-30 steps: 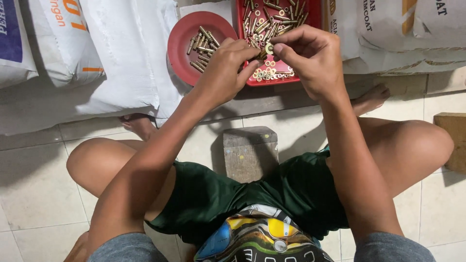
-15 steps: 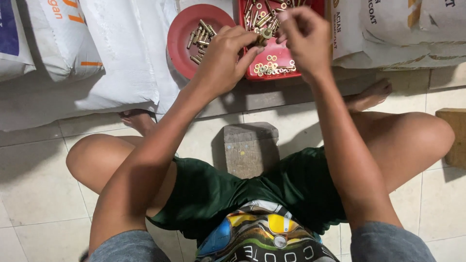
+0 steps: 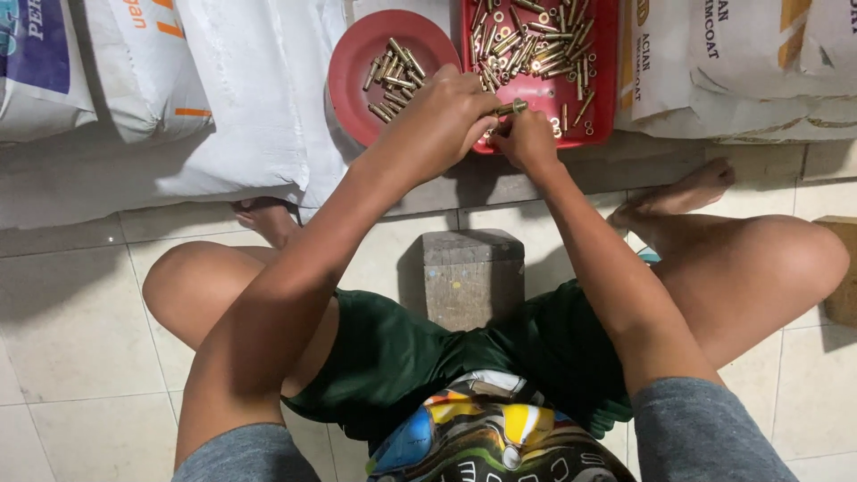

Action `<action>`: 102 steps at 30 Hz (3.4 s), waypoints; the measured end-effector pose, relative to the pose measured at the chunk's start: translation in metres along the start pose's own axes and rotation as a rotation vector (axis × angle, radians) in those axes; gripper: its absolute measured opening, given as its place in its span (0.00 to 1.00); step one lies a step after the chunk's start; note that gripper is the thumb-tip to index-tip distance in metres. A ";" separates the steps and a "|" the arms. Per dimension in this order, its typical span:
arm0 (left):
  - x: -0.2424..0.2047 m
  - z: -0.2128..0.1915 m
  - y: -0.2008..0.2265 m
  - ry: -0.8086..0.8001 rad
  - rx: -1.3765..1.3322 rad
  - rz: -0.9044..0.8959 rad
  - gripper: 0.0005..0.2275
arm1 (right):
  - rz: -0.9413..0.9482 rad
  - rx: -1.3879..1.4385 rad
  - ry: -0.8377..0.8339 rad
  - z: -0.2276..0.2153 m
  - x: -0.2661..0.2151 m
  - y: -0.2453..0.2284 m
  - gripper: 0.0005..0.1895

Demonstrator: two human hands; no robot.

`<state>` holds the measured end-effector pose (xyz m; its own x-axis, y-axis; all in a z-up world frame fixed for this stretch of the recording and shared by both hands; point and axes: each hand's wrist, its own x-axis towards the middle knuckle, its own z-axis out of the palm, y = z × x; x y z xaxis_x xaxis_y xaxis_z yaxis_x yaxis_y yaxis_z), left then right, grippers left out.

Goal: Manually assembling metal bolts by sliding washers onto the shafts at a fast pace.

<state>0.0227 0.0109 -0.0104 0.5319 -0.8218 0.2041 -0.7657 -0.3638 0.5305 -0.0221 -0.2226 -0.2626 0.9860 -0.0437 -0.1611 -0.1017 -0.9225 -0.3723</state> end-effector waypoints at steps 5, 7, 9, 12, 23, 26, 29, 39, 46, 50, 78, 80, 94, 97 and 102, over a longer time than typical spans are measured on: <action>-0.001 0.001 -0.007 0.015 -0.017 -0.016 0.08 | 0.037 0.094 -0.020 -0.016 0.001 -0.021 0.04; 0.000 -0.001 -0.007 0.014 -0.031 -0.037 0.10 | 0.116 0.127 -0.058 -0.032 -0.003 -0.031 0.07; 0.001 -0.007 -0.005 0.023 -0.105 -0.078 0.09 | 0.150 0.231 -0.054 -0.046 -0.007 -0.036 0.08; 0.001 -0.019 0.006 0.061 -0.181 -0.135 0.11 | 0.202 0.385 -0.044 -0.085 -0.007 -0.042 0.06; 0.004 -0.037 0.043 0.141 -0.244 -0.149 0.13 | -0.400 0.776 0.330 -0.302 -0.097 -0.139 0.06; 0.003 -0.036 0.049 0.145 -0.239 -0.128 0.13 | -0.499 0.669 0.347 -0.309 -0.104 -0.143 0.06; 0.002 -0.035 0.049 0.154 -0.230 -0.103 0.12 | -0.557 0.630 0.361 -0.311 -0.105 -0.142 0.06; 0.001 -0.030 0.042 0.205 -0.151 -0.030 0.11 | -0.598 0.523 0.363 -0.316 -0.104 -0.141 0.05; 0.000 -0.029 0.043 0.190 -0.111 -0.029 0.11 | -0.664 0.322 0.429 -0.315 -0.102 -0.136 0.09; 0.001 -0.028 0.042 0.199 -0.136 -0.017 0.10 | -0.690 0.331 0.398 -0.320 -0.104 -0.138 0.06; 0.004 -0.033 0.050 0.219 -0.200 -0.008 0.10 | -0.522 0.467 0.257 -0.332 -0.110 -0.139 0.05; 0.004 -0.029 0.047 0.211 -0.185 -0.010 0.10 | -0.510 0.360 0.333 -0.319 -0.107 -0.128 0.09; -0.001 -0.033 0.041 0.150 -0.142 -0.035 0.10 | -0.445 0.182 0.428 -0.305 -0.095 -0.114 0.31; -0.002 -0.038 0.040 0.142 -0.154 -0.054 0.12 | -0.527 0.438 0.176 -0.330 -0.100 -0.140 0.15; -0.005 -0.045 0.039 0.165 -0.117 -0.041 0.11 | -0.550 0.217 0.415 -0.305 -0.088 -0.127 0.30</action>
<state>0.0067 0.0201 0.0459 0.6210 -0.7208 0.3078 -0.7001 -0.3336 0.6313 -0.0557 -0.2180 0.0775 0.8665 0.2236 0.4462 0.4425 -0.7578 -0.4795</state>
